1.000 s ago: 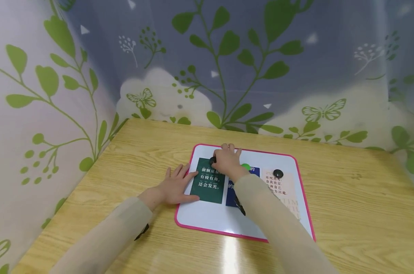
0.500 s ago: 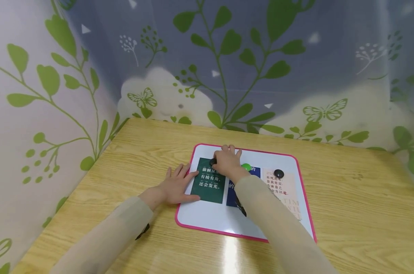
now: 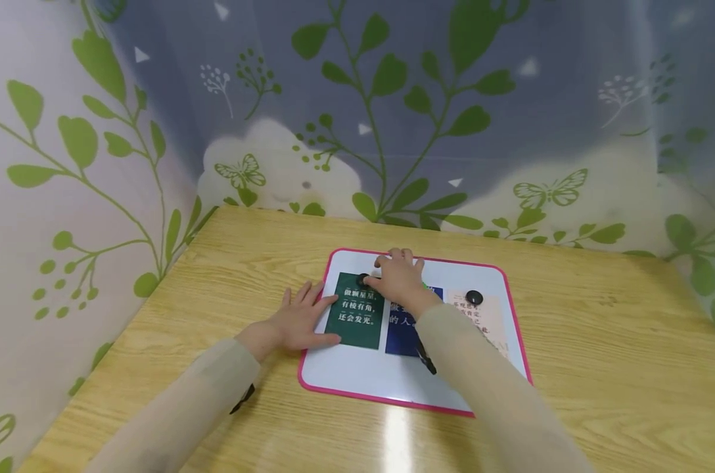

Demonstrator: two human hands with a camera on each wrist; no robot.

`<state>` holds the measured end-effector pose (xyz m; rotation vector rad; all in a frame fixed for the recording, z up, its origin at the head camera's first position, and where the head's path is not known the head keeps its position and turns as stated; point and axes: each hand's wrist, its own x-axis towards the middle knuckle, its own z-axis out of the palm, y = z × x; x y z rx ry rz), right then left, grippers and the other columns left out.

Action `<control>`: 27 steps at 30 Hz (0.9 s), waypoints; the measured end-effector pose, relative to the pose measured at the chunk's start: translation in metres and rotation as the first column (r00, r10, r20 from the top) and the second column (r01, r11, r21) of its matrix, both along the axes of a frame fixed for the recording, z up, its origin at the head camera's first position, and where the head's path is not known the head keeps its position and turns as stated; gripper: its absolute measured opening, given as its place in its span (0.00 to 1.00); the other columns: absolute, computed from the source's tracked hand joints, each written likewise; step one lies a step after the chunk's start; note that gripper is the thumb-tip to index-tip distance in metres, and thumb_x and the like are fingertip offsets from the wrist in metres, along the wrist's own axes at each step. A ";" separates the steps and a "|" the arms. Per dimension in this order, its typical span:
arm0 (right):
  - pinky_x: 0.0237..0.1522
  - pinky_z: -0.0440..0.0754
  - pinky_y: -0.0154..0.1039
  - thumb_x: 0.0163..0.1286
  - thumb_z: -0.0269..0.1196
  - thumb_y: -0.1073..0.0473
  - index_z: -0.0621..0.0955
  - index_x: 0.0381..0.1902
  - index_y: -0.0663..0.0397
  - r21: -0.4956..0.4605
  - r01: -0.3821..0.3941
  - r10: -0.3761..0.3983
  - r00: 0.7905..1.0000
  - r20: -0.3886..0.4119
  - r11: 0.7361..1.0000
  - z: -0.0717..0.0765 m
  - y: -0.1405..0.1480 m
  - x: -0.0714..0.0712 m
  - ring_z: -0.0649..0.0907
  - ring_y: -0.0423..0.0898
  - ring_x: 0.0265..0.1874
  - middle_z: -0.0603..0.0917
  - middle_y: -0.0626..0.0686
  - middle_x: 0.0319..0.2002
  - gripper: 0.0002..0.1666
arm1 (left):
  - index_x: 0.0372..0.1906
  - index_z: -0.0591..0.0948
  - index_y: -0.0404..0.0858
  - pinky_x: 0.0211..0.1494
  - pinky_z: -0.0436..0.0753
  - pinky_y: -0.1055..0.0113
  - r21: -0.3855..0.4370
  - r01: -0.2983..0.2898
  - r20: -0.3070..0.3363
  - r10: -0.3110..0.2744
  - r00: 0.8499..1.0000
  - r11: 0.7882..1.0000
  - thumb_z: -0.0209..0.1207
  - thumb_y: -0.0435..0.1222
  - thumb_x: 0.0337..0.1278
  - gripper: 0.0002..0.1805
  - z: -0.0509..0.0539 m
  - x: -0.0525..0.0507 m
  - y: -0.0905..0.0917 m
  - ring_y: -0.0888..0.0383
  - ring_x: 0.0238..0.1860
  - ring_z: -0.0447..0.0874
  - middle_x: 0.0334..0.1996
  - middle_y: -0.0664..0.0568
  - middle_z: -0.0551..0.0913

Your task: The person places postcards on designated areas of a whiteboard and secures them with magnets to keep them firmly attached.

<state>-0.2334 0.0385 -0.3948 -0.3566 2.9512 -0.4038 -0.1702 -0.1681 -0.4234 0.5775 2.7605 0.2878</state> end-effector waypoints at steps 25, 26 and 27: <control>0.61 0.30 0.74 0.66 0.42 0.27 0.53 0.73 0.48 -0.067 0.040 -0.042 0.999 -0.031 0.997 0.012 0.067 0.009 0.38 0.66 0.72 0.45 0.62 0.74 0.48 | 0.74 0.50 0.40 0.66 0.35 0.29 0.061 0.014 -0.126 -0.006 0.992 0.998 0.48 0.61 0.59 0.46 0.013 -0.019 0.017 0.36 0.74 0.34 0.74 0.38 0.43; 0.61 0.29 0.74 0.65 0.42 0.26 0.53 0.74 0.48 -0.065 0.033 -0.036 0.999 -0.037 0.997 0.013 0.069 0.011 0.37 0.66 0.72 0.44 0.62 0.74 0.48 | 0.74 0.51 0.41 0.66 0.35 0.29 0.056 0.014 -0.132 -0.006 0.991 0.998 0.48 0.62 0.58 0.46 0.014 -0.019 0.017 0.36 0.74 0.34 0.74 0.38 0.43; 0.61 0.29 0.74 0.65 0.41 0.26 0.52 0.74 0.48 -0.069 0.027 -0.030 0.999 -0.040 0.997 0.013 0.071 0.013 0.37 0.66 0.72 0.44 0.62 0.74 0.48 | 0.73 0.51 0.40 0.66 0.35 0.29 0.053 0.017 -0.142 -0.010 0.990 0.998 0.48 0.62 0.58 0.46 0.015 -0.019 0.018 0.35 0.74 0.34 0.74 0.38 0.44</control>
